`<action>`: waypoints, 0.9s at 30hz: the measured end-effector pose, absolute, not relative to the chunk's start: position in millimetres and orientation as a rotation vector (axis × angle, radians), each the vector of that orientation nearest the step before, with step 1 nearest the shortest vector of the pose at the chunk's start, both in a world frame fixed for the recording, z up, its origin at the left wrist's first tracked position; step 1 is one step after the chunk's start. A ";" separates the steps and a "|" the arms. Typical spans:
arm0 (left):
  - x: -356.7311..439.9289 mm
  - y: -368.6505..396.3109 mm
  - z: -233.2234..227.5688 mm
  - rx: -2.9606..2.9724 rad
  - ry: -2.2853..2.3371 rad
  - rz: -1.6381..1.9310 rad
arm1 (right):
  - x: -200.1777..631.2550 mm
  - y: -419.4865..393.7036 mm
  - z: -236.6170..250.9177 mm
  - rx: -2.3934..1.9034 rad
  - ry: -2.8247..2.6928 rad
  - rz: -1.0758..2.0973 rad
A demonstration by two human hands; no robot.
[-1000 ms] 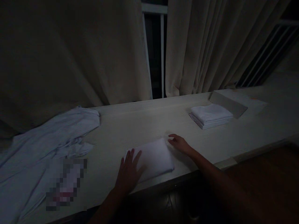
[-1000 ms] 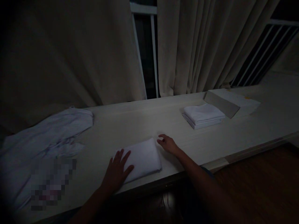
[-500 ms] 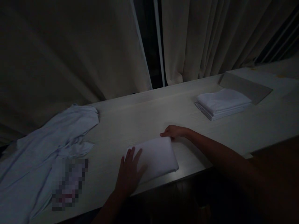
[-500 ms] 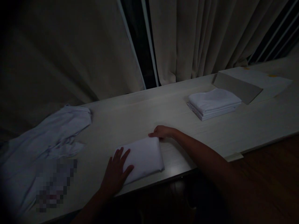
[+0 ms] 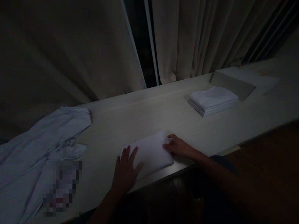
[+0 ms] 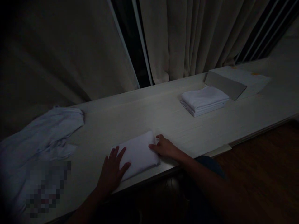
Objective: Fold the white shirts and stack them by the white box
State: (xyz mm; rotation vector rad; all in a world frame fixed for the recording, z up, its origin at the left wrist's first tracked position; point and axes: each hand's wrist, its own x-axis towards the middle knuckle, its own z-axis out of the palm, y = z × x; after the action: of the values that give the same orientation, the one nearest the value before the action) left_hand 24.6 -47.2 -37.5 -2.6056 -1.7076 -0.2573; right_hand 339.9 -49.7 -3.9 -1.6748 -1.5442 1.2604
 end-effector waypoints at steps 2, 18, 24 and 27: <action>24.5 -46.9 -38.3 -2.606 -1.708 -0.264 | 335.3 -84.0 -10.8 -1.643 -1.538 1.202; 26.5 -48.0 -36.9 -2.602 -1.720 -0.256 | 287.1 -109.5 -32.9 -2.079 -2.089 0.129; 28.7 -49.3 -34.6 -2.590 -1.738 -0.241 | 296.5 -117.7 -19.4 -2.107 -2.024 0.147; 29.3 -49.6 -34.5 -2.589 -1.729 -0.250 | 298.3 -141.3 -17.2 -2.022 -2.073 0.119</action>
State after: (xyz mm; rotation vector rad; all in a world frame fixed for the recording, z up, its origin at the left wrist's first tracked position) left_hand 29.3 -49.6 -34.5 -2.5895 -1.7293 -0.2500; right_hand 298.3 -141.3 -17.2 -2.0221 -2.0726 0.1194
